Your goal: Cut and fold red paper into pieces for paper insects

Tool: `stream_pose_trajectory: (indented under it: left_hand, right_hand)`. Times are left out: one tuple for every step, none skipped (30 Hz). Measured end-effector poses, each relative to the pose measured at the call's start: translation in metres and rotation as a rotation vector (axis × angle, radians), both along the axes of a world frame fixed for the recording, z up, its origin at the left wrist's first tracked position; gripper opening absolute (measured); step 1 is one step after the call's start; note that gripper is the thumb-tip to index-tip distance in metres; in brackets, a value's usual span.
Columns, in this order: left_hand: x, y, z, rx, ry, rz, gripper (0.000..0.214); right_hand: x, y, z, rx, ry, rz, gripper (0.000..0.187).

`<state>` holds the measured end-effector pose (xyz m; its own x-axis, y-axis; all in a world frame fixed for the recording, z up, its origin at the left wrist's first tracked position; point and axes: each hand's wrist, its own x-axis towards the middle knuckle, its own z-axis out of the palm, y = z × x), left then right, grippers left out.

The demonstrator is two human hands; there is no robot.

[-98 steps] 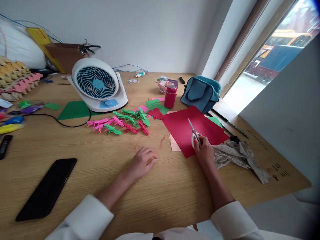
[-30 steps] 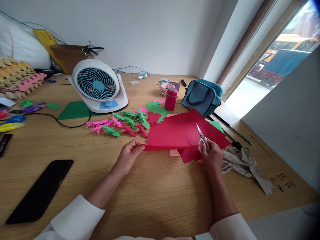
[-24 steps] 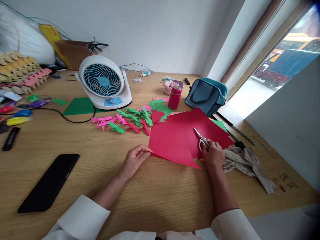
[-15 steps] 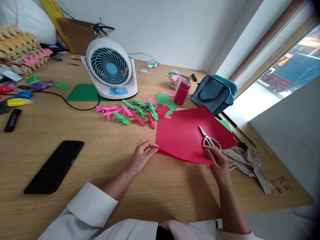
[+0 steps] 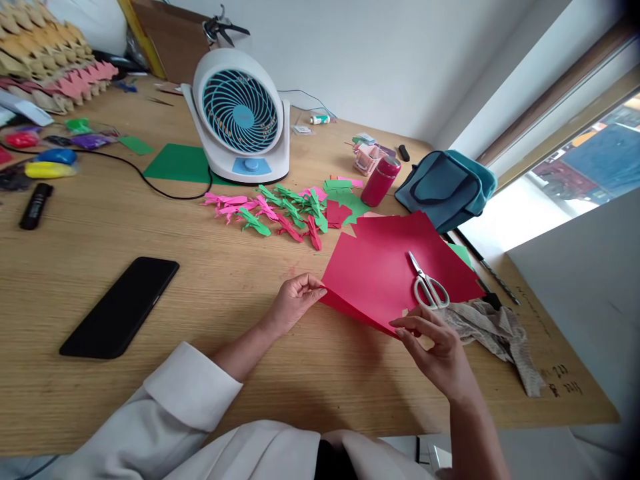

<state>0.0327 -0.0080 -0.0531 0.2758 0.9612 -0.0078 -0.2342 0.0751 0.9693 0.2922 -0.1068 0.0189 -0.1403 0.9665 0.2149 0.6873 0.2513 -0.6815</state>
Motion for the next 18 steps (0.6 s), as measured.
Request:
stream_pose_trajectory:
  left_hand:
    - [0.0, 0.0, 0.0, 0.004, 0.002, -0.007, 0.026]
    - [0.0, 0.0, 0.0, 0.008, 0.004, -0.013, 0.025]
    - [-0.001, -0.001, -0.001, 0.012, 0.007, -0.014, 0.025]
    - [-0.001, -0.001, -0.001, 0.015, 0.011, -0.014, 0.024]
    - [-0.001, -0.001, -0.001, 0.017, 0.017, -0.013, 0.024]
    - [-0.001, -0.001, -0.001, 0.02, 0.023, -0.013, 0.024]
    - [-0.001, -0.001, -0.001, 0.023, 0.03, -0.015, 0.024]
    - [0.0, -0.002, -0.001, 0.027, 0.037, -0.018, 0.023]
    - [0.0, -0.002, -0.001, 0.031, 0.041, -0.019, 0.023]
    - [0.0, -0.002, -0.001, 0.035, 0.046, -0.02, 0.023]
    - [0.001, -0.002, -0.001, 0.038, 0.049, -0.021, 0.023]
    - [0.001, -0.003, -0.001, 0.04, 0.052, -0.021, 0.022]
    - [0.001, -0.003, -0.001, 0.041, 0.055, -0.022, 0.021]
    - [0.001, -0.003, -0.001, 0.042, 0.055, -0.023, 0.021]
    - [0.001, -0.003, -0.001, 0.044, 0.053, -0.024, 0.02]
    - [0.001, -0.003, -0.001, 0.046, 0.05, -0.026, 0.02]
    - [0.001, -0.003, -0.001, 0.048, 0.047, -0.027, 0.019]
    - [0.001, -0.003, -0.001, 0.05, 0.043, -0.025, 0.019]
  right_hand:
    - [-0.004, 0.001, 0.001, -0.014, -0.012, 0.016, 0.011]
    - [-0.008, 0.002, 0.002, -0.027, -0.022, 0.029, 0.011]
    - [-0.011, 0.004, 0.002, -0.033, -0.031, 0.038, 0.012]
    - [-0.013, 0.004, 0.003, -0.036, -0.043, 0.044, 0.012]
    - [-0.015, 0.005, 0.003, -0.036, -0.056, 0.048, 0.012]
    - [-0.017, 0.006, 0.003, -0.034, -0.073, 0.048, 0.013]
    - [-0.019, 0.006, 0.003, -0.033, -0.095, 0.045, 0.014]
    - [-0.021, 0.006, 0.003, -0.032, -0.119, 0.04, 0.015]
    - [-0.022, 0.007, 0.003, -0.035, -0.145, 0.033, 0.017]
    - [-0.023, 0.007, 0.002, -0.039, -0.172, 0.024, 0.019]
    - [-0.024, 0.007, 0.001, -0.044, -0.2, 0.015, 0.02]
    - [-0.024, 0.007, 0.0, -0.045, -0.226, 0.006, 0.02]
    - [-0.025, 0.007, -0.001, -0.04, -0.253, -0.001, 0.02]
    - [-0.025, 0.007, -0.002, -0.029, -0.281, -0.007, 0.02]
    - [-0.025, 0.007, -0.004, -0.015, -0.31, -0.01, 0.018]
    - [-0.025, 0.006, -0.005, -0.004, -0.336, -0.009, 0.016]
    - [-0.025, 0.006, -0.006, 0.001, -0.358, -0.004, 0.015]
    - [-0.025, 0.006, -0.006, 0.0, -0.373, 0.003, 0.014]
